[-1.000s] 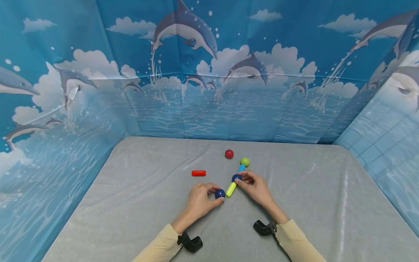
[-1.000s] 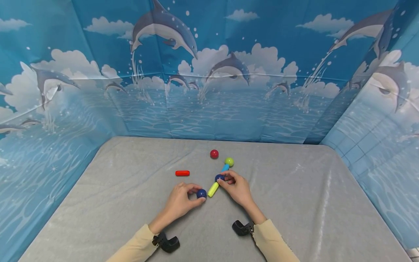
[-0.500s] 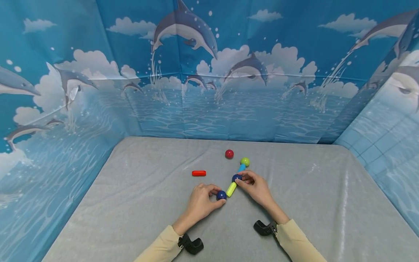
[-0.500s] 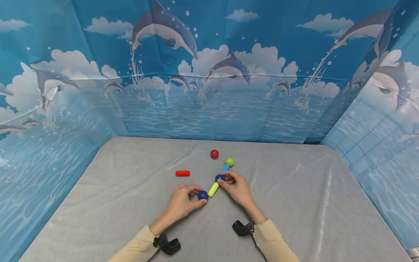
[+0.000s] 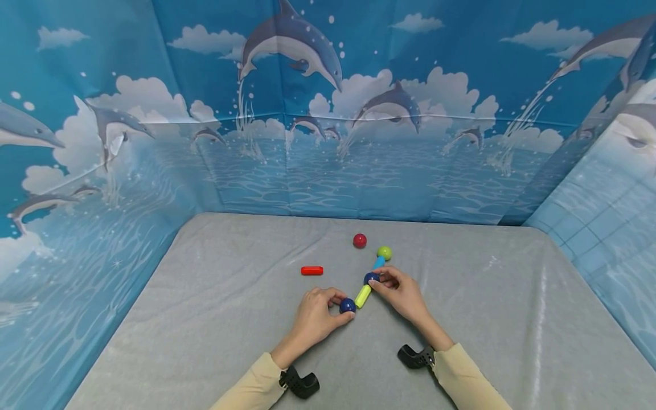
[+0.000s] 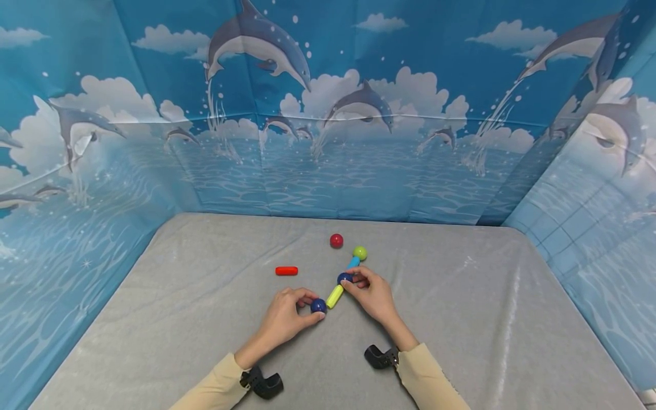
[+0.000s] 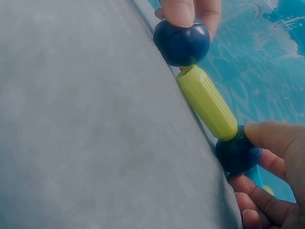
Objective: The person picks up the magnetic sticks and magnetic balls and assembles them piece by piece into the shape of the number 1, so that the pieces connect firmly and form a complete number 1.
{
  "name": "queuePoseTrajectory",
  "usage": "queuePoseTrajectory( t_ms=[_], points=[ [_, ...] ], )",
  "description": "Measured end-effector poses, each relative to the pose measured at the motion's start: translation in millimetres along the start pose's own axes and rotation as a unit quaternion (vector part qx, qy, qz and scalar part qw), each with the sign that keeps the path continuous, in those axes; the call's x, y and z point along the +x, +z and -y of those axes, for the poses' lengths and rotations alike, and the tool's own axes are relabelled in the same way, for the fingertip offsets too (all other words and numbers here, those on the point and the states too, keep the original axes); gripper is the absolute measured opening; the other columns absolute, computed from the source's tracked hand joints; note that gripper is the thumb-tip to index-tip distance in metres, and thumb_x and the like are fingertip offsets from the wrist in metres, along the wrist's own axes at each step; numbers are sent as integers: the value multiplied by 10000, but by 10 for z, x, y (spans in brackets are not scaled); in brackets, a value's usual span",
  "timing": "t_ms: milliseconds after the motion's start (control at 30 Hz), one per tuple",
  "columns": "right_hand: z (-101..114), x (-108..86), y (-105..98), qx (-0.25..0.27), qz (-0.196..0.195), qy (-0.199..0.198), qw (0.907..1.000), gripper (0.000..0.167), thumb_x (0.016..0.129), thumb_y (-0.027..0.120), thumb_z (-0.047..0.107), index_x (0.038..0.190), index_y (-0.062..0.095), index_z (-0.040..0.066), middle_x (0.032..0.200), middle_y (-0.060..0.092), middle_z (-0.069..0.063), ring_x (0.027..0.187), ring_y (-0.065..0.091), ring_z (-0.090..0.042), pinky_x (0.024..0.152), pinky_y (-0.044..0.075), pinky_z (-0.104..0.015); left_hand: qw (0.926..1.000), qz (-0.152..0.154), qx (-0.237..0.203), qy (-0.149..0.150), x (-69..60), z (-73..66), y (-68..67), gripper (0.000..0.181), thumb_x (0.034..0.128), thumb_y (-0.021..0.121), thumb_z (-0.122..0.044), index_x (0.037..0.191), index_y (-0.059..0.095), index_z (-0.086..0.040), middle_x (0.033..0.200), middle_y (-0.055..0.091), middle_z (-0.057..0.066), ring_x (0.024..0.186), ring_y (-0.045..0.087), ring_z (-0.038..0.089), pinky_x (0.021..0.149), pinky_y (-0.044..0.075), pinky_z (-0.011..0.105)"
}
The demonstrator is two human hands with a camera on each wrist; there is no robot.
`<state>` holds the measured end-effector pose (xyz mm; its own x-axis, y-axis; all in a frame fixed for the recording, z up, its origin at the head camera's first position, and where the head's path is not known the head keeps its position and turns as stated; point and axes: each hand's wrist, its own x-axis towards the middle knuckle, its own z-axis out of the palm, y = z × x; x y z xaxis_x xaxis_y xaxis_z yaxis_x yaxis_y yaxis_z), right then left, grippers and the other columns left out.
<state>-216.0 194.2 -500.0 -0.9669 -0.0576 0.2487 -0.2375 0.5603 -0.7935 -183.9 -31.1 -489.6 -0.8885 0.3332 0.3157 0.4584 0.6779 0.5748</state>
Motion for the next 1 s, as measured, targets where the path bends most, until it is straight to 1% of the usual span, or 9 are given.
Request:
queuePoseTrajectory(
  t_ms=[533, 800, 1000],
  points=[
    [6, 5, -1, -43, -28, -15, 10000, 265, 860, 721, 247, 1089, 676, 122, 891, 638, -20, 771, 574, -151, 701, 466, -327, 9999, -73, -110, 71, -12, 6, 19, 307, 741, 814, -358, 941, 686, -162, 820, 640, -113, 741, 511, 74, 702, 383, 268],
    [8, 4, 5, -43, -18, 16, 10000, 269, 860, 720, 259, 1091, 676, 128, 890, 639, -18, 771, 573, -150, 700, 466, -323, 9999, -50, -135, 21, -19, -9, 19, 316, 733, 819, -365, 937, 683, -165, 818, 642, -112, 733, 513, 71, 708, 378, 274],
    [8, 2, 4, -14, -21, 8, 10000, 268, 860, 720, 255, 1093, 677, 128, 888, 638, -18, 769, 571, -149, 698, 466, -317, 9997, -57, -215, 28, -15, 9, 34, 319, 723, 827, -364, 935, 676, -179, 815, 637, -123, 727, 506, 60, 703, 374, 270]
  ],
)
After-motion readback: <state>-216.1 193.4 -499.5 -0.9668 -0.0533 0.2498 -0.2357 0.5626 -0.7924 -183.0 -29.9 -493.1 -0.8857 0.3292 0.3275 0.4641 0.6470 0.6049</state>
